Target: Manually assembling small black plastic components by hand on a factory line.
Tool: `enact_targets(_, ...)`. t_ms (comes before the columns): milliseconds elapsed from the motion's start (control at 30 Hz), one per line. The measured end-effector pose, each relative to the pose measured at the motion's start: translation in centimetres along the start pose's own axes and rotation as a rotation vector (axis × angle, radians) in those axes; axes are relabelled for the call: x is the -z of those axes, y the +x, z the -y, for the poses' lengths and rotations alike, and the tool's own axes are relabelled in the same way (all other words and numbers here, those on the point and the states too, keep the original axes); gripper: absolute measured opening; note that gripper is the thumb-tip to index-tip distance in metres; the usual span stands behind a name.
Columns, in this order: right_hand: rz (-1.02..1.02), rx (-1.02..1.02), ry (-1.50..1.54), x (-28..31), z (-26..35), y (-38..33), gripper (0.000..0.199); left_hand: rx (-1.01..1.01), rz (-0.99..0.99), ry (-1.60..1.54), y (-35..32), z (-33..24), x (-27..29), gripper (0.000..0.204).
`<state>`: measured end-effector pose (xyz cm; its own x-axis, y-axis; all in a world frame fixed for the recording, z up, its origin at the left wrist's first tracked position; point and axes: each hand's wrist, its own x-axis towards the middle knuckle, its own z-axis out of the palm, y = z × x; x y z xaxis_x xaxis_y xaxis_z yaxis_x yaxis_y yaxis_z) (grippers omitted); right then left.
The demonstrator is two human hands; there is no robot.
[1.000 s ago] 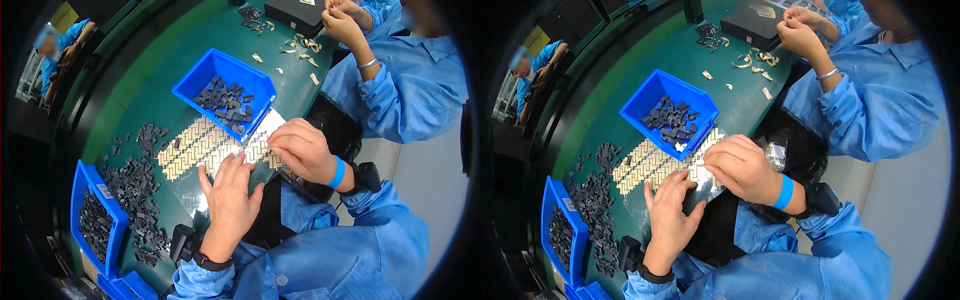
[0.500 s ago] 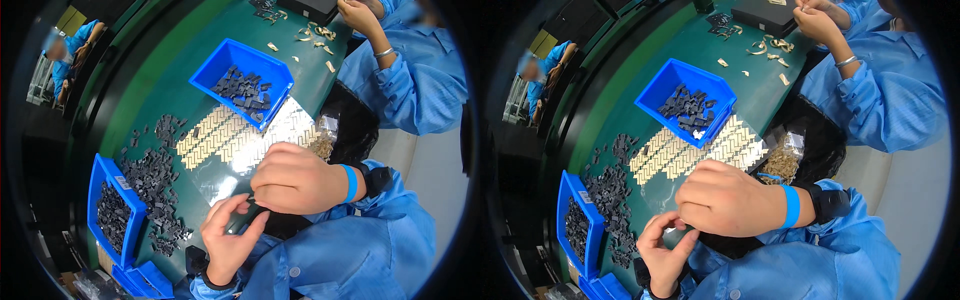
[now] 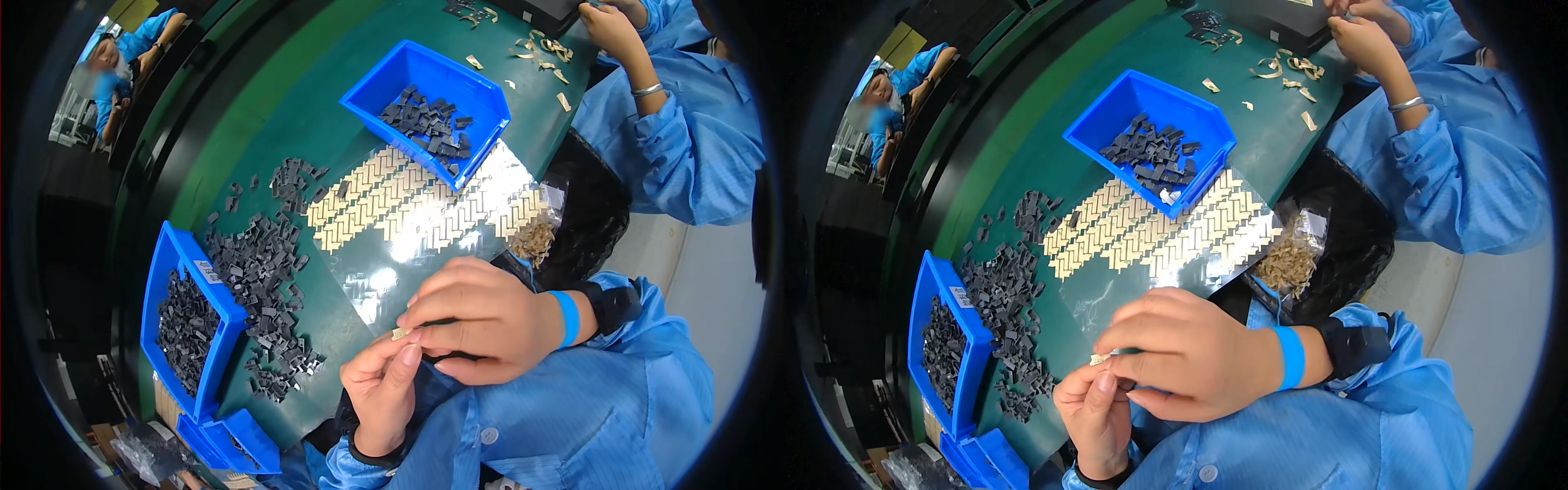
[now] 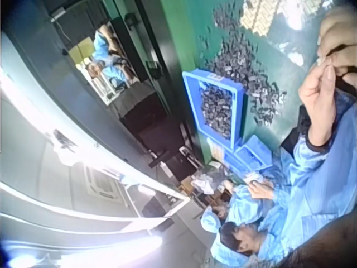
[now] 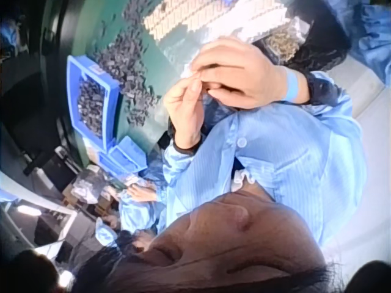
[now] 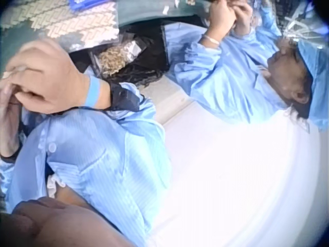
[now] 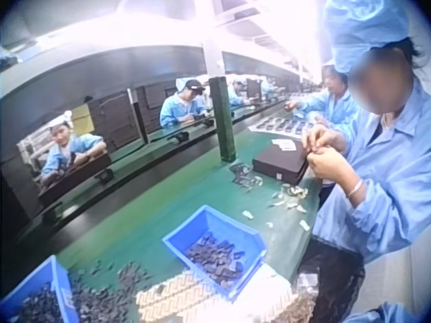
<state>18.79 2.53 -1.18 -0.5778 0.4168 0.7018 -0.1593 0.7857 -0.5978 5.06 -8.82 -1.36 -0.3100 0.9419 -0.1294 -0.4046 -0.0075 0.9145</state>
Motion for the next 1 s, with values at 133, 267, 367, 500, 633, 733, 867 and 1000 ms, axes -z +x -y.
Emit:
enact_targets(133,0.072,-0.285,0.396,0.7,-0.3,0.1,0.015,0.026,0.096,-0.015,0.0,-0.7,-0.1,0.017)
enact_targets(267,0.190,-0.391,0.476,0.8,-0.2,0.2,0.011,0.064,0.161,0.077,-0.3,-0.8,0.2,0.011)
enact_targets(367,0.117,-0.330,0.430,0.6,-0.1,0.2,0.007,-0.011,0.124,0.206,-0.3,-0.8,0.2,0.012)
enact_targets(500,0.106,-0.247,0.306,0.0,-0.1,-0.1,0.006,-0.093,0.024,0.326,-0.5,-0.9,-0.1,0.013)
enact_targets(633,0.093,-0.138,0.091,0.0,0.1,0.0,0.008,-0.111,-0.003,0.389,-0.6,-1.2,-0.4,0.013)
enact_targets(733,0.120,-0.096,0.022,0.3,0.1,0.2,0.010,-0.161,0.012,0.594,-0.6,-1.4,-0.6,0.012)
enact_targets(867,0.205,-0.114,-0.007,1.2,0.1,0.1,0.009,-0.260,0.098,0.796,-0.2,-2.0,-1.2,0.010)
enact_targets(1000,0.197,-0.243,0.062,1.8,-0.7,-0.5,0.007,-0.146,0.105,0.687,-0.7,-1.4,-0.6,0.008)
